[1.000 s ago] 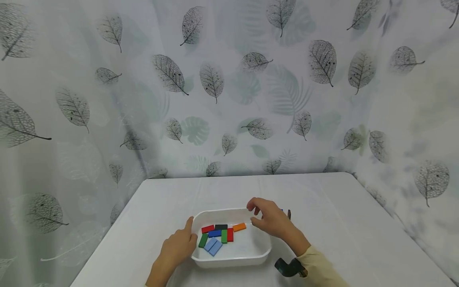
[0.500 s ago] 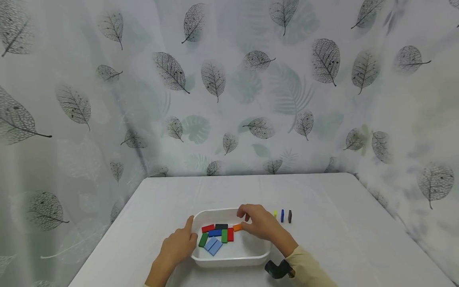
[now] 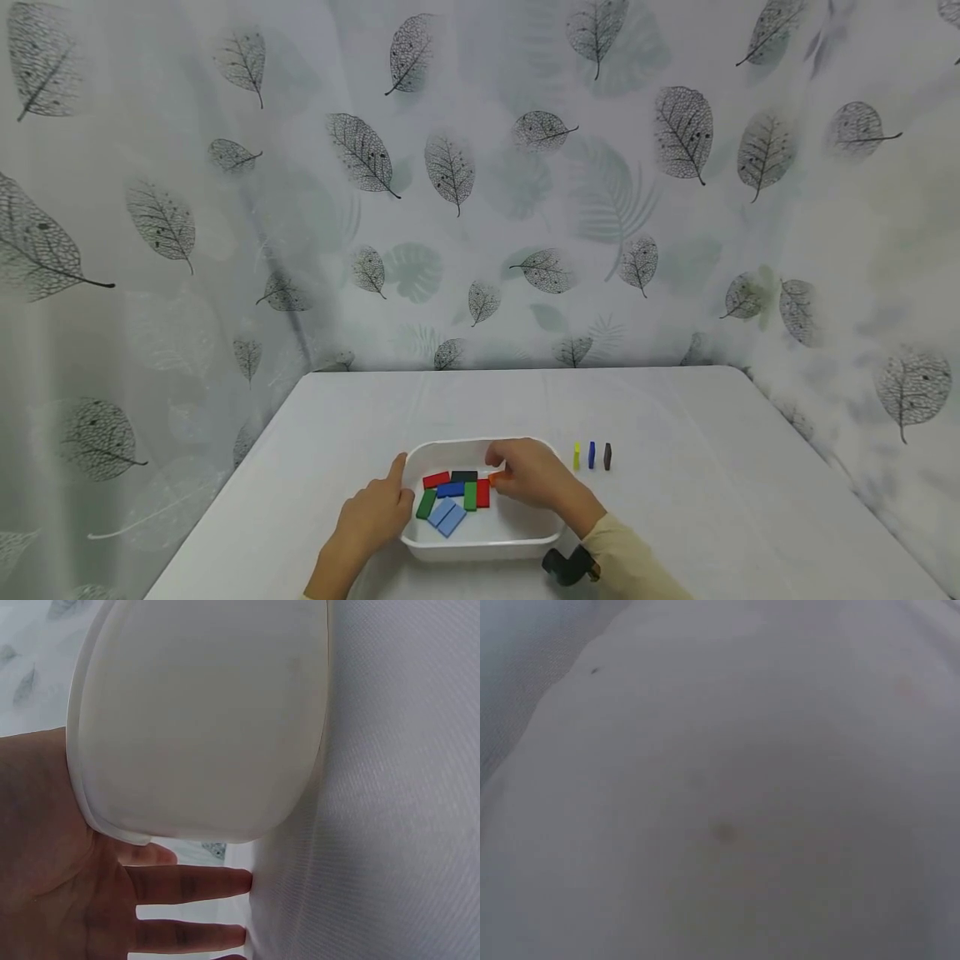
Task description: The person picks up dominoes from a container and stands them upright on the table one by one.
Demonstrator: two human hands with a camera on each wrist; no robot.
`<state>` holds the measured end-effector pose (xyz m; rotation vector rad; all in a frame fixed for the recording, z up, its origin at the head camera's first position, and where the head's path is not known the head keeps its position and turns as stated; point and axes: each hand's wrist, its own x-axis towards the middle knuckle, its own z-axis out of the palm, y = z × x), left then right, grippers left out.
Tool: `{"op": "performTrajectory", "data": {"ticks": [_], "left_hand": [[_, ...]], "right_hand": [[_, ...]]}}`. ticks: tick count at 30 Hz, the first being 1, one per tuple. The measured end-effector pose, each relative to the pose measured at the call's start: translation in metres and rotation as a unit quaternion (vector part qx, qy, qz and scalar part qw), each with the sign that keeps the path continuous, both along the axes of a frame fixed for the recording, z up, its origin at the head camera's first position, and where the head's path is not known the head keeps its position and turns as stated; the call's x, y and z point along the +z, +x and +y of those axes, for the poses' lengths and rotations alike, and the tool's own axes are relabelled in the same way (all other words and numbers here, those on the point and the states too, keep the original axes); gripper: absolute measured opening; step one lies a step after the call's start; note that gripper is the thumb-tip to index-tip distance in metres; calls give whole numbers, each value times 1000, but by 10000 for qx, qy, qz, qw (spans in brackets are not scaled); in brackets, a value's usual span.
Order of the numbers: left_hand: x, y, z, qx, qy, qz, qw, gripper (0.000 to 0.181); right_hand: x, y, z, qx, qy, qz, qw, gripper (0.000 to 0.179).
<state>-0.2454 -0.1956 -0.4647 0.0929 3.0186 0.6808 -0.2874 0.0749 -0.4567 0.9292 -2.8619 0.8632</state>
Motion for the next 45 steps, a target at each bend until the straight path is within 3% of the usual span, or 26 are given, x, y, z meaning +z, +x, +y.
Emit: {"op": "performTrajectory", "data": {"ticks": [4, 12, 30, 38, 45], "left_hand": [[-1, 1, 0, -4, 23, -9, 10000, 62], [1, 3, 3, -8, 21, -4, 10000, 61], [2, 3, 2, -18, 92, 54, 9999, 61], [1, 2, 2, 8, 82, 60, 9999, 61], [1, 3, 2, 13, 80, 65, 9999, 61]], "right_hand": [[-6, -2, -3, -20, 184, 153, 9997, 25], [-14, -4, -3, -58, 432, 7, 9990, 31], [-15, -4, -7, -229, 1132, 263, 9930, 23], [-17, -4, -5, -14, 936, 257, 9953, 19], [-16, -5, -3, -91, 796, 213, 9966, 28]]}}
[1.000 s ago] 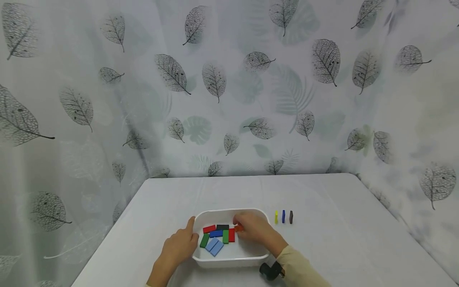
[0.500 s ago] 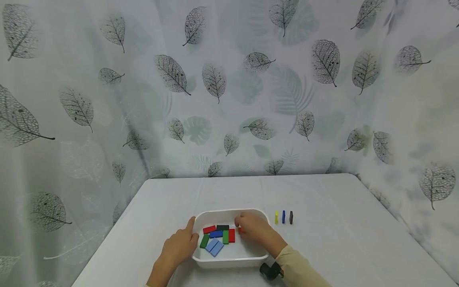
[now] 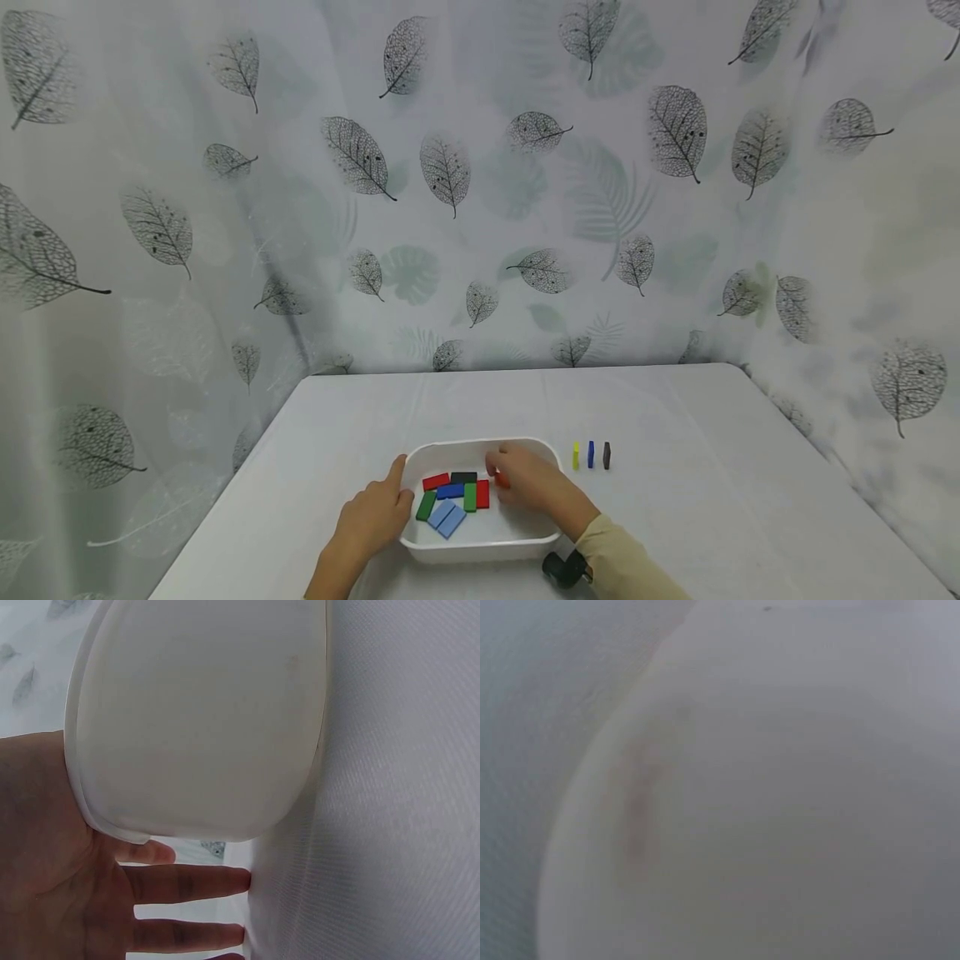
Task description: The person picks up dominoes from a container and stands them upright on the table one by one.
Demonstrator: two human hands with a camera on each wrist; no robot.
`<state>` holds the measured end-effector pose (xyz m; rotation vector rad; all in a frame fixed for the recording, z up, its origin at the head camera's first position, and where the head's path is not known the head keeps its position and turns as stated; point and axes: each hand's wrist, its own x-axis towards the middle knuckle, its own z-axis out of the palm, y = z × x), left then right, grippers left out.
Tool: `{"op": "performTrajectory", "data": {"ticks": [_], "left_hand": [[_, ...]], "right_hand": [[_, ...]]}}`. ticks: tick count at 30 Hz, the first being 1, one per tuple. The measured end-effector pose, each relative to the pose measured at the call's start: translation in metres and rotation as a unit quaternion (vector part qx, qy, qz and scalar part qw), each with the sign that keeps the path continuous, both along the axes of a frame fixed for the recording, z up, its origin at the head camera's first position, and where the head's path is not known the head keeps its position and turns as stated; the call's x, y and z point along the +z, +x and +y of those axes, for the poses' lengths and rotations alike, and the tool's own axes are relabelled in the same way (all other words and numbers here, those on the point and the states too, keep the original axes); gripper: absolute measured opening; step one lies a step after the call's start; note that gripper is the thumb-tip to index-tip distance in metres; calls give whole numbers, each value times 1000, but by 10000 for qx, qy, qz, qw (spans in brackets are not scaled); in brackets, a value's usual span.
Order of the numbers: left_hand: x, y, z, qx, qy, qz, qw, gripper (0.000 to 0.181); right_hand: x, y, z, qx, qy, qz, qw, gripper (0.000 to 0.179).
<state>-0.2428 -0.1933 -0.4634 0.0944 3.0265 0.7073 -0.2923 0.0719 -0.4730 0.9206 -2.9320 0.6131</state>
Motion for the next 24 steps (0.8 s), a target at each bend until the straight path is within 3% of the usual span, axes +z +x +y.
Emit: {"op": "performTrajectory", "data": {"ticks": [13, 24], "left_hand": [[0, 0, 0, 71, -11, -59, 10000, 62], [-1, -2, 0, 66, 4, -80, 9999, 62]], "right_hand": [[-1, 0, -1, 79, -265, -36, 9996, 25], [4, 0, 4, 144, -1283, -206, 9914, 21]]}}
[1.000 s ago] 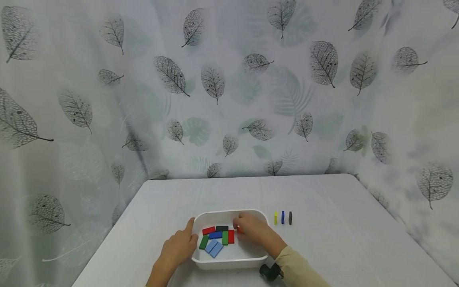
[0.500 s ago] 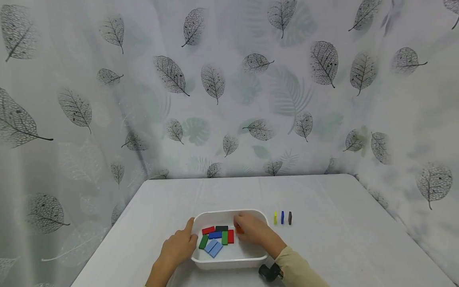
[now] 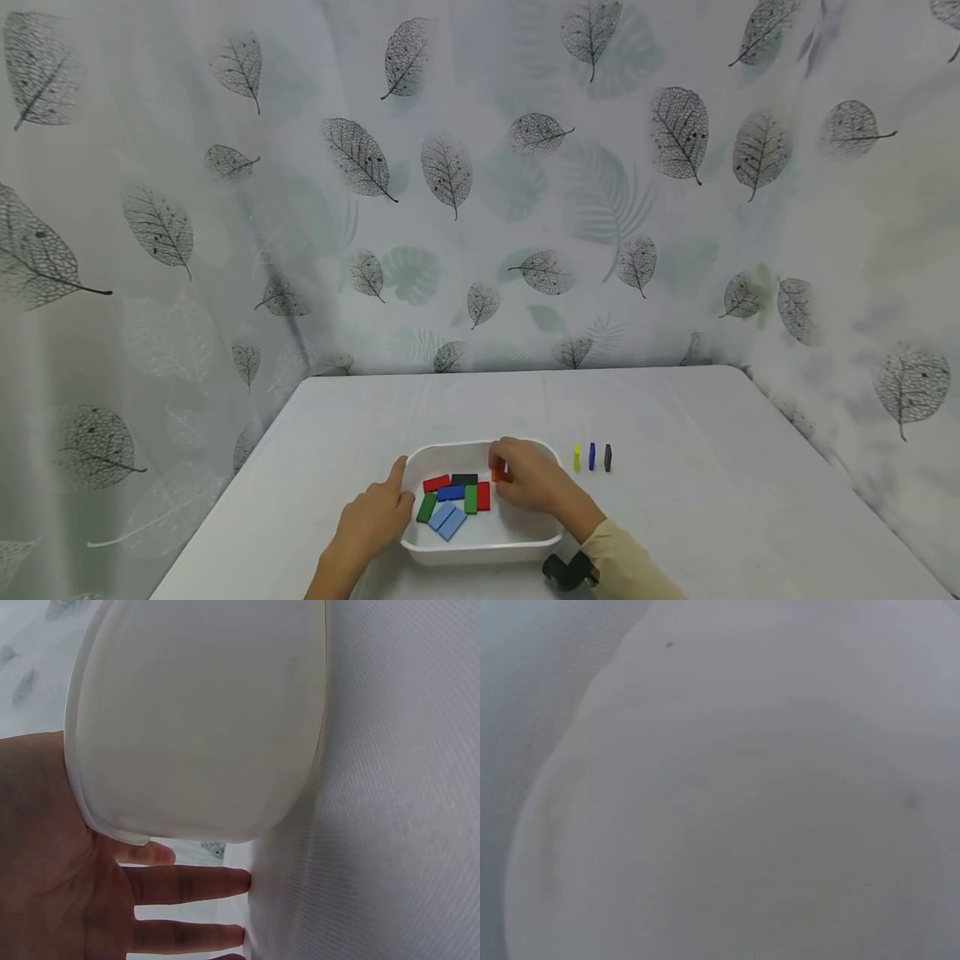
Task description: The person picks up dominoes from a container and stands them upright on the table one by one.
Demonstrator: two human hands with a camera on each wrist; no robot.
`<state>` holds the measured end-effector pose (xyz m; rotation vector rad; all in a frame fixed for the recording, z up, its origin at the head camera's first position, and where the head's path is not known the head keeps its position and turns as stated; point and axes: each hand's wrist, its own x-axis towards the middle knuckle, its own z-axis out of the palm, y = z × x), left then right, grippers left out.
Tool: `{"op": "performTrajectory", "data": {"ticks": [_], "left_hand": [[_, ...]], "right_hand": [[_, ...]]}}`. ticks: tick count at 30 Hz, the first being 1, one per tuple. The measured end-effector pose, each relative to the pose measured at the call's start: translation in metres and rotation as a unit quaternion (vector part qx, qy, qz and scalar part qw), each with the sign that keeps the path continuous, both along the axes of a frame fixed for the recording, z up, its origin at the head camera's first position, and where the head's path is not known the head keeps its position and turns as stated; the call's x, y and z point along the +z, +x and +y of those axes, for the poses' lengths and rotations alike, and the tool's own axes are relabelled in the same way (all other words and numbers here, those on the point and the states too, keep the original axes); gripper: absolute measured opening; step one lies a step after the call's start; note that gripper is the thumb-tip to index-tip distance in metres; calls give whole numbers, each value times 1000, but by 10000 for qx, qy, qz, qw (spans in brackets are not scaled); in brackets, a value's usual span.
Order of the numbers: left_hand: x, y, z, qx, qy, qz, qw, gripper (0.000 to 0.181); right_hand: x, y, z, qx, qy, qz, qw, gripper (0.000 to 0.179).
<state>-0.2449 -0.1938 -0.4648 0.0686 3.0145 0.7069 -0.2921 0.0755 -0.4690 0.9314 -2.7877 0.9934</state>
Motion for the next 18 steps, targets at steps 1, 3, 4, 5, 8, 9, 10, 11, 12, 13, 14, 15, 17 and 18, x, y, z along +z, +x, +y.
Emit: {"op": "performTrajectory", "data": {"ticks": [1, 3, 4, 5, 8, 9, 10, 11, 12, 13, 14, 15, 17, 18], "left_hand": [[0, 0, 0, -7, 0, -3, 10000, 62], [0, 0, 1, -3, -17, -14, 10000, 62], [0, 0, 1, 0, -22, -21, 10000, 62], [1, 0, 1, 3, -21, -28, 10000, 62], [2, 1, 2, 9, -20, -14, 10000, 62], [3, 1, 2, 2, -25, -9, 10000, 62], [3, 1, 2, 4, -23, -1, 10000, 62], [3, 1, 2, 8, -18, 8, 10000, 62], [3, 1, 2, -7, -24, 25, 10000, 62], [4, 1, 1, -10, -13, 28, 10000, 62], [3, 1, 1, -21, -13, 37, 10000, 62], [3, 1, 1, -29, -8, 46, 10000, 62], [2, 1, 0, -41, -11, 62, 10000, 62], [1, 1, 0, -48, -14, 68, 10000, 62]], "right_hand": [[0, 0, 1, 17, -92, 25, 10000, 20], [1, 1, 2, 38, -226, 83, 9997, 20], [2, 1, 2, 44, -279, 105, 9995, 20], [3, 2, 3, 57, -341, 100, 9994, 20], [7, 3, 5, 84, -454, 73, 9989, 21], [9, 4, 6, 86, -475, 79, 9988, 21], [11, 4, 7, 76, -488, 85, 9987, 20], [13, 5, 8, 58, -491, 95, 9987, 21], [15, 5, 9, 35, -504, 117, 9987, 20], [18, 6, 10, 6, -522, 137, 9985, 20], [20, 7, 12, -26, -542, 153, 9984, 20], [22, 8, 13, -45, -567, 180, 9982, 21], [26, 9, 16, -69, -619, 196, 9979, 21], [28, 10, 17, -67, -643, 205, 9977, 20]]}}
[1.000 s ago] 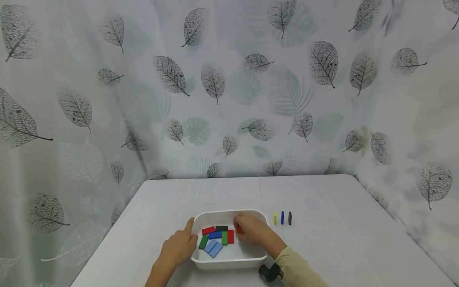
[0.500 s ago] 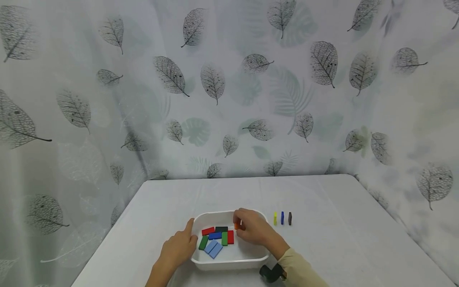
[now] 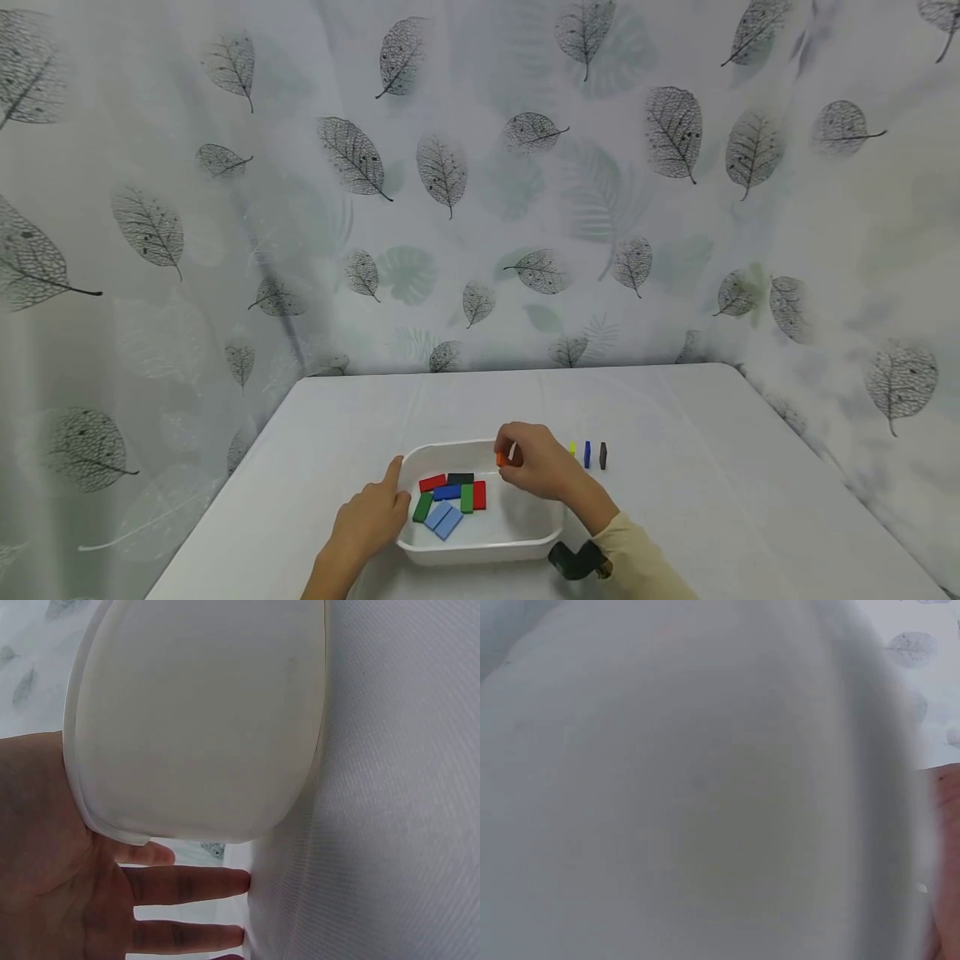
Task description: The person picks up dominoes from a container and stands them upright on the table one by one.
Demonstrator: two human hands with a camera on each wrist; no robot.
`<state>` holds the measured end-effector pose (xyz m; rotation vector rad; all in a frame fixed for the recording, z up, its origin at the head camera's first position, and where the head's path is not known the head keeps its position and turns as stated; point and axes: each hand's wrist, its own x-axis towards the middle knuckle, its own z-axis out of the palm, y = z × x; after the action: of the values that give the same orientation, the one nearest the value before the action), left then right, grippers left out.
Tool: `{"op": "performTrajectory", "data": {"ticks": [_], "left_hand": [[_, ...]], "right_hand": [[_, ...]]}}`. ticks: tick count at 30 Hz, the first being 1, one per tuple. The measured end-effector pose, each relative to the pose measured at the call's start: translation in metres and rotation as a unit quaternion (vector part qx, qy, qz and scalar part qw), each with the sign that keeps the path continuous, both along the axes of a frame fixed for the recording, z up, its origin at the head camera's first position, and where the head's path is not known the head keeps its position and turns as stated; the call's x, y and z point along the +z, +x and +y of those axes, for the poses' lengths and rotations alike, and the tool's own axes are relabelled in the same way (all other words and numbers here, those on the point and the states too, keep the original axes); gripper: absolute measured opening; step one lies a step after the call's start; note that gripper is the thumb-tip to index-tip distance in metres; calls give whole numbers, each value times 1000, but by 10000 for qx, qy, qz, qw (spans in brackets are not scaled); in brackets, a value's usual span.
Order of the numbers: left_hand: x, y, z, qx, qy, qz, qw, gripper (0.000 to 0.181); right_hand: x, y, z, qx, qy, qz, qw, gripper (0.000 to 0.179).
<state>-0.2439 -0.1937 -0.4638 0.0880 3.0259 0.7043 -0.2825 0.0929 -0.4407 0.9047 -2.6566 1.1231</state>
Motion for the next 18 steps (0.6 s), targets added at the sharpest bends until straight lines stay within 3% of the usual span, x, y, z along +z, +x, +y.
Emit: {"op": "performTrajectory", "data": {"ticks": [8, 18], "left_hand": [[-2, -1, 0, 5, 17, -8, 10000, 62], [-2, -1, 1, 2, -17, -52, 10000, 63]], "right_hand": [[14, 4, 11, -62, -89, -74, 9999, 20], [25, 3, 30, -416, -345, 296, 9981, 19]]}}
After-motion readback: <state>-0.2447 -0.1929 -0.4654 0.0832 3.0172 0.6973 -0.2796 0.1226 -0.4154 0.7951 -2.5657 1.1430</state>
